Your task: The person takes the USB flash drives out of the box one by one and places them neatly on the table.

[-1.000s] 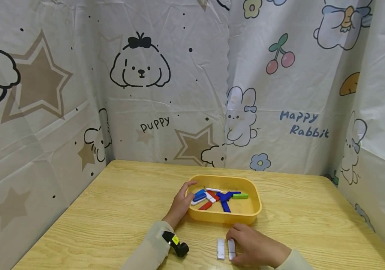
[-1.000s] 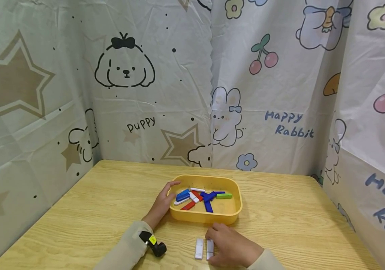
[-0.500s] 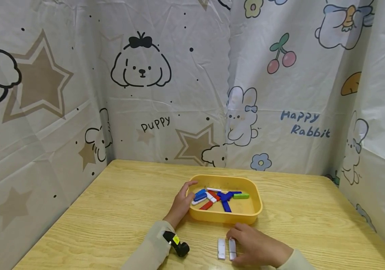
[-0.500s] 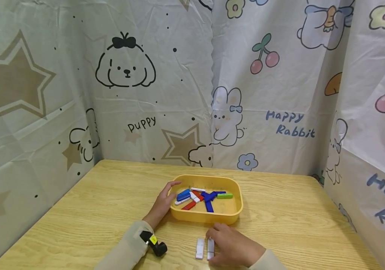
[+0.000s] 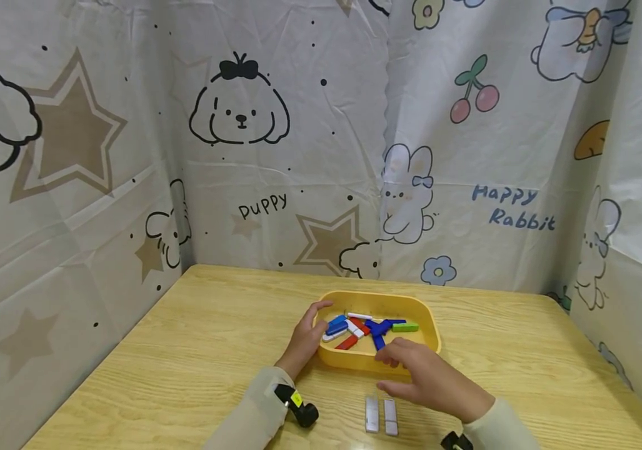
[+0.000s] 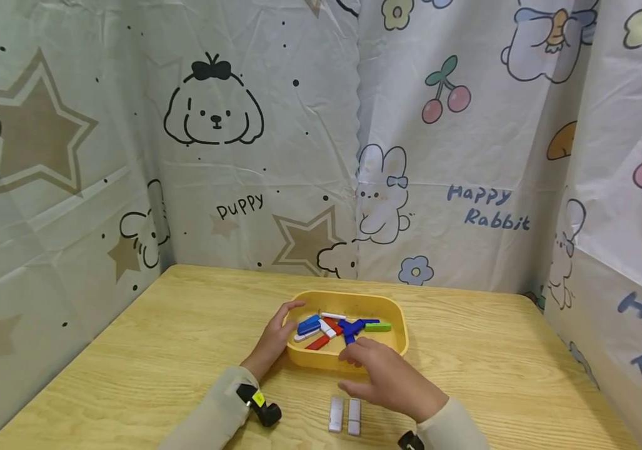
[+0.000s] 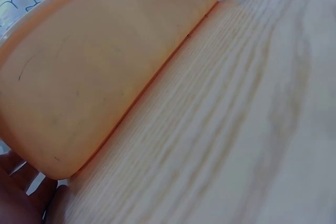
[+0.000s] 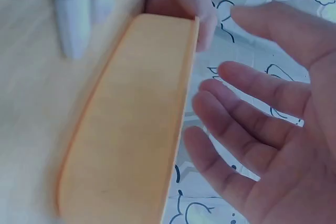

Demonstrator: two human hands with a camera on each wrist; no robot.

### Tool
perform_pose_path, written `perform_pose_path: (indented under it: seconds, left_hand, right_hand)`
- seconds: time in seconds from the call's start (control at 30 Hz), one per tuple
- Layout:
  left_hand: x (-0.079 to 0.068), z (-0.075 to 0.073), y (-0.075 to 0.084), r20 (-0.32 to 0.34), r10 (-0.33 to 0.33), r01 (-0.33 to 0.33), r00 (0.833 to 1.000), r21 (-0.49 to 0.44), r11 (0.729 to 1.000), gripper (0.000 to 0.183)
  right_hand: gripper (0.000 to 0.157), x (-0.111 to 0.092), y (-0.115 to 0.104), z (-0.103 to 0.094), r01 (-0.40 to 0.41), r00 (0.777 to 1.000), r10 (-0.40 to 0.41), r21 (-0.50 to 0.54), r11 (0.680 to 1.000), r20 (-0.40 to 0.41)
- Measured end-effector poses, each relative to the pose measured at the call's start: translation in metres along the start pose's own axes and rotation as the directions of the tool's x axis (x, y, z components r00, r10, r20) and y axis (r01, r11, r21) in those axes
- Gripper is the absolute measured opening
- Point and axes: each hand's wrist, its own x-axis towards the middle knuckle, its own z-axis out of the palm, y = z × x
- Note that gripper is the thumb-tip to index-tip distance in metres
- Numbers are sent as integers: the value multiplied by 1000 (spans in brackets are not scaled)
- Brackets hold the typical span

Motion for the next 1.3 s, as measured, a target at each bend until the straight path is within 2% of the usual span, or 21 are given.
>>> perform_pose_path:
  seconds: [0.2,0.37,0.53,0.73,1.03,1.3]
  left_hand:
    - [0,0,0,7,3,-3,1000,0,1000,43]
    - [1,0,-4,-5,23,-23,1000,9,1000,43]
    - [0,1,-6,-9,27,-27,1000,17,999,43]
    - [-1,0,-3,-13,26,-26,1000,10,1000,43]
    - [0,1,-5,-14,49,-48,999,9,999,43]
    - [1,1,-6,-8,40,-40,999,23,999,43]
  right_hand:
    - [22,22,10,-2,5,999,-7,-39,999,-49]
    - [20,39,22,3,-32,998,29,-46,998,-57]
    - [24,52,34,11,-136,990,135,-37,990,-39]
    - [30,67,45,20,-264,964,263,-30,964,-27]
    - [32,79,57,34,-343,939,344,-78,936,-5]
    - [35,83,66,44,-340,939,345,-145,929,8]
